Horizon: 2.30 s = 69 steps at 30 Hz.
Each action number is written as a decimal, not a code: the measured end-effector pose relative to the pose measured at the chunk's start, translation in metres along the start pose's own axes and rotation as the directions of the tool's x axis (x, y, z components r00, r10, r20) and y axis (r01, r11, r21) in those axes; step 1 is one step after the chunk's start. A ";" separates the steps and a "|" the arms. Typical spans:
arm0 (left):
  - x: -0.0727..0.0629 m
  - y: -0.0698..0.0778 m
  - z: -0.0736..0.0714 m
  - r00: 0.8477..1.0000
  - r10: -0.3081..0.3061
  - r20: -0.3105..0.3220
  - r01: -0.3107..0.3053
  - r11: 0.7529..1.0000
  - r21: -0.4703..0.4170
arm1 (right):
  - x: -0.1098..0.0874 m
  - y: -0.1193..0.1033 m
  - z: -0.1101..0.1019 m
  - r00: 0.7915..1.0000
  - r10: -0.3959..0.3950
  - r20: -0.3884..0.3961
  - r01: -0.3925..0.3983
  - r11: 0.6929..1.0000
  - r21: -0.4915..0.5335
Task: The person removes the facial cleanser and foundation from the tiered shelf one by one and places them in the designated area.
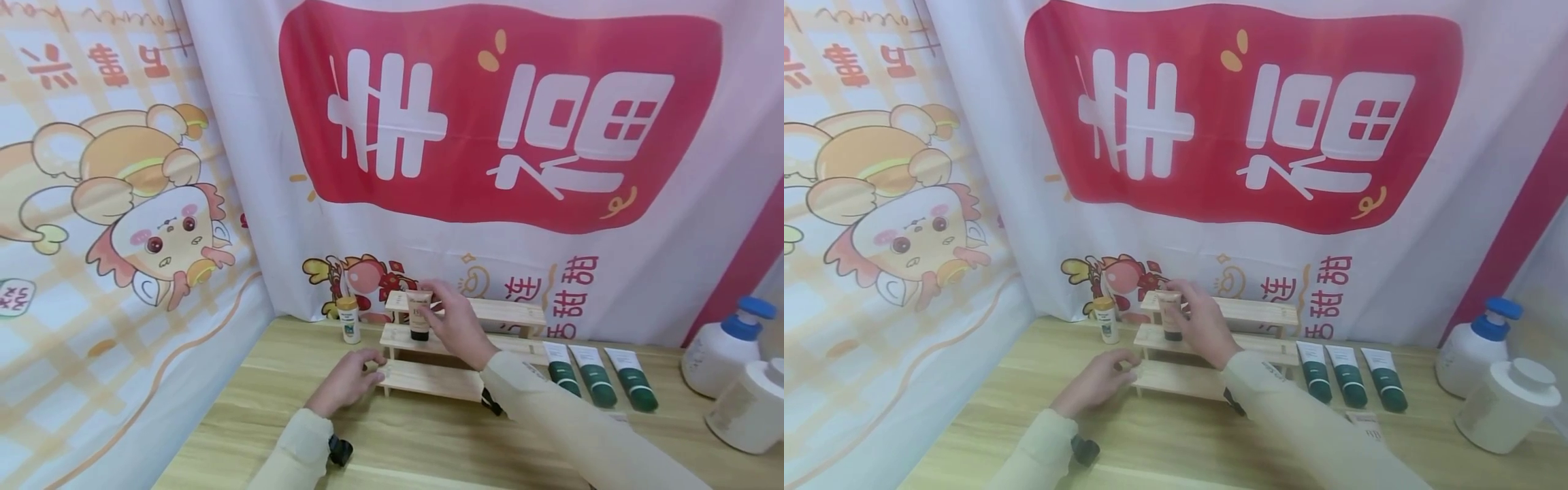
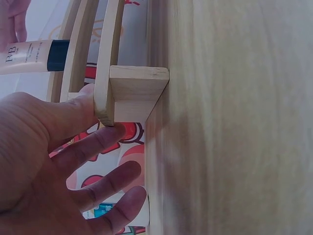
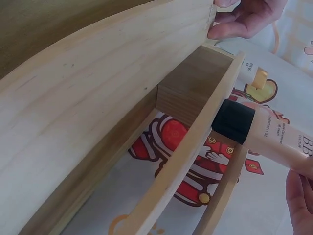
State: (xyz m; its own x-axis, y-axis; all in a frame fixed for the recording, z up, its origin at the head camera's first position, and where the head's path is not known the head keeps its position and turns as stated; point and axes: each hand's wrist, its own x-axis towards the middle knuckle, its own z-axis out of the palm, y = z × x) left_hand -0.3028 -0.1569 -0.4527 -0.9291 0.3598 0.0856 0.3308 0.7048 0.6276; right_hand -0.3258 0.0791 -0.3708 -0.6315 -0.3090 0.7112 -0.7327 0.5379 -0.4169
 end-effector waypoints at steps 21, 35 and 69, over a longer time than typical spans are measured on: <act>0.001 -0.002 0.003 1.000 0.010 -0.003 -0.010 1.000 0.005 | -0.017 0.016 -0.050 0.997 0.061 -0.056 -0.061 0.998 0.007; 0.000 -0.002 0.002 1.000 -0.009 -0.003 0.009 1.000 0.006 | -0.043 0.050 -0.120 0.978 0.168 -0.123 -0.184 0.974 -0.130; 0.002 0.001 0.002 1.000 0.009 0.002 -0.009 0.999 0.034 | -0.220 0.121 -0.266 0.580 0.708 0.404 -0.583 0.707 -0.401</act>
State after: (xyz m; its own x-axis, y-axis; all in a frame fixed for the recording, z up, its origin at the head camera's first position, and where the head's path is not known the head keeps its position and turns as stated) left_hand -0.3042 -0.1546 -0.4535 -0.9258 0.3672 0.0901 0.3447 0.7217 0.6003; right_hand -0.2082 0.4208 -0.4271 -0.9871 -0.1152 -0.1113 -0.0477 0.8747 -0.4824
